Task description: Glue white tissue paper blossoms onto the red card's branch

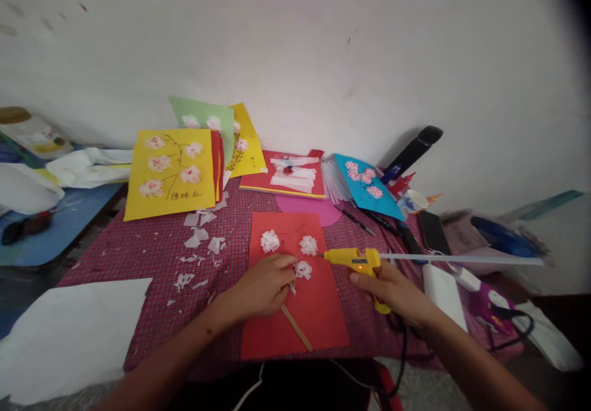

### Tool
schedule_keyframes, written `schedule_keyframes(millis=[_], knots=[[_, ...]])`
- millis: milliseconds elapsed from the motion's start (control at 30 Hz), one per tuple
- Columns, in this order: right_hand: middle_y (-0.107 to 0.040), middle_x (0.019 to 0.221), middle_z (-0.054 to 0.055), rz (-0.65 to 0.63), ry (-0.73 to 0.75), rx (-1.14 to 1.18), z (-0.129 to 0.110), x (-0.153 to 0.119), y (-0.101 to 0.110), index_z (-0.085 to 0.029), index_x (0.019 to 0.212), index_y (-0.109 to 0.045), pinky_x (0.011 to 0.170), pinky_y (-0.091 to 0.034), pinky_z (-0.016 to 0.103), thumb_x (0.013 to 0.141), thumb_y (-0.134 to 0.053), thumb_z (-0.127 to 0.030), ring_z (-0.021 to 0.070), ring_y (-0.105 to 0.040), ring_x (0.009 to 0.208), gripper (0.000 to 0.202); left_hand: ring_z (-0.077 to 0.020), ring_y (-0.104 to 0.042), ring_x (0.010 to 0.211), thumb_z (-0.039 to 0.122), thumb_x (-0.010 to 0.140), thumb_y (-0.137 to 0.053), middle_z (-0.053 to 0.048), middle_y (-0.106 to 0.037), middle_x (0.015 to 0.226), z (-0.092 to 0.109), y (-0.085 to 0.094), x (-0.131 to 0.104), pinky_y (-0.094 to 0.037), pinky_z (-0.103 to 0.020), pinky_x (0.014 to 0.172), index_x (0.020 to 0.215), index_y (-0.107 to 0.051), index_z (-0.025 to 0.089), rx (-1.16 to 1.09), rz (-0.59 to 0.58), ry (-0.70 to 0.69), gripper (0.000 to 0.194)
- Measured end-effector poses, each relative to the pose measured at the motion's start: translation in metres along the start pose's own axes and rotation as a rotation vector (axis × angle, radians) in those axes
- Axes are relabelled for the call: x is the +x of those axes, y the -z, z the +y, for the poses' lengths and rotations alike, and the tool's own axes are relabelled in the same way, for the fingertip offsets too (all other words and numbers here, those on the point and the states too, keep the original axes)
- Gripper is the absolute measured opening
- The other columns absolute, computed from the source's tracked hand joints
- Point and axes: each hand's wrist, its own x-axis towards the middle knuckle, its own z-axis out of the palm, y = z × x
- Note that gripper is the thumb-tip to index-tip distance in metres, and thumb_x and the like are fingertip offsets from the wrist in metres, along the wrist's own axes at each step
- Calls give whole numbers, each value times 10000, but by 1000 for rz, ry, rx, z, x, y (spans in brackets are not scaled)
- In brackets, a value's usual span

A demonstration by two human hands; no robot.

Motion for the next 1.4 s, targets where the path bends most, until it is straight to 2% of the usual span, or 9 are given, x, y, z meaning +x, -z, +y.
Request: schedule_keyframes(millis=[67, 133, 233, 367, 500, 633, 867, 1167, 1400], knots=[[-599, 728, -7, -13, 31, -1, 1, -6, -5, -187, 980, -676, 556, -427, 242, 884, -683, -555, 145, -528, 628, 381, -255, -582, 1203, 71, 861, -514, -102, -617, 1283, -1, -1, -1, -486, -398, 1030, 851, -624, 176, -4, 6, -8, 152], [-677, 877, 32, -43, 95, 16, 2, -11, -11, -199, 1074, -690, 688, -498, 280, 895, -681, -509, 199, -609, 790, 358, -248, -573, 1222, 75, 873, -509, -96, -608, 1313, -2, -2, -5, -476, -399, 1046, 858, -621, 182, -3, 19, -10, 155], [-705, 988, 49, -66, 125, 65, 9, -15, -21, -204, 1180, -681, 787, -512, 312, 904, -668, -476, 230, -633, 903, 388, -237, -540, 1282, 81, 885, -509, -80, -590, 1382, -1, -2, -10, -445, -400, 1093, 893, -631, 189, 14, 27, -42, 163], [-629, 736, -3, -5, 41, 108, 29, -15, -31, -192, 1124, -682, 559, -426, 247, 910, -646, -492, 149, -542, 622, 371, -232, -467, 1386, 79, 876, -511, -73, -583, 1435, 4, -3, -7, -384, -402, 1172, 958, -663, 188, 65, 3, -156, 204], [-502, 576, -45, 62, -41, 124, 48, -15, -31, -167, 901, -657, 456, -296, 224, 888, -638, -550, 100, -425, 482, 384, -326, -394, 1455, 147, 824, -601, -99, -523, 1510, 8, -9, 6, -356, -491, 1197, 890, -684, 175, 158, -84, -196, 109], [-481, 551, -52, 115, -43, 156, 55, -16, -29, -167, 828, -619, 448, -266, 228, 878, -624, -583, 93, -404, 464, 419, -374, -370, 1466, 163, 785, -633, -94, -512, 1518, 6, -15, 16, -369, -539, 1181, 861, -690, 177, 204, -131, -209, 96], [-488, 553, -52, 82, -42, 202, 41, -14, -39, -181, 780, -597, 451, -270, 226, 805, -674, -557, 91, -397, 473, 385, -319, -414, 1415, 96, 797, -584, -97, -601, 1329, 9, -10, 20, -377, -488, 1185, 901, -674, 190, 182, -79, -190, 167], [-489, 544, -52, 46, -17, 213, 36, -2, -53, -189, 749, -597, 443, -297, 217, 817, -656, -470, 94, -423, 466, 295, -306, -443, 1358, 75, 784, -568, -106, -586, 1316, 8, -8, 20, -394, -480, 1152, 867, -636, 186, 182, -67, -170, 154], [-526, 614, -45, 11, 40, 206, 38, 2, -54, -185, 933, -659, 463, -328, 200, 881, -632, -398, 97, -448, 508, 221, -312, -432, 1363, 80, 782, -568, -112, -580, 1308, 5, -8, 18, -401, -482, 1146, 885, -656, 189, 168, -66, -160, 174]])
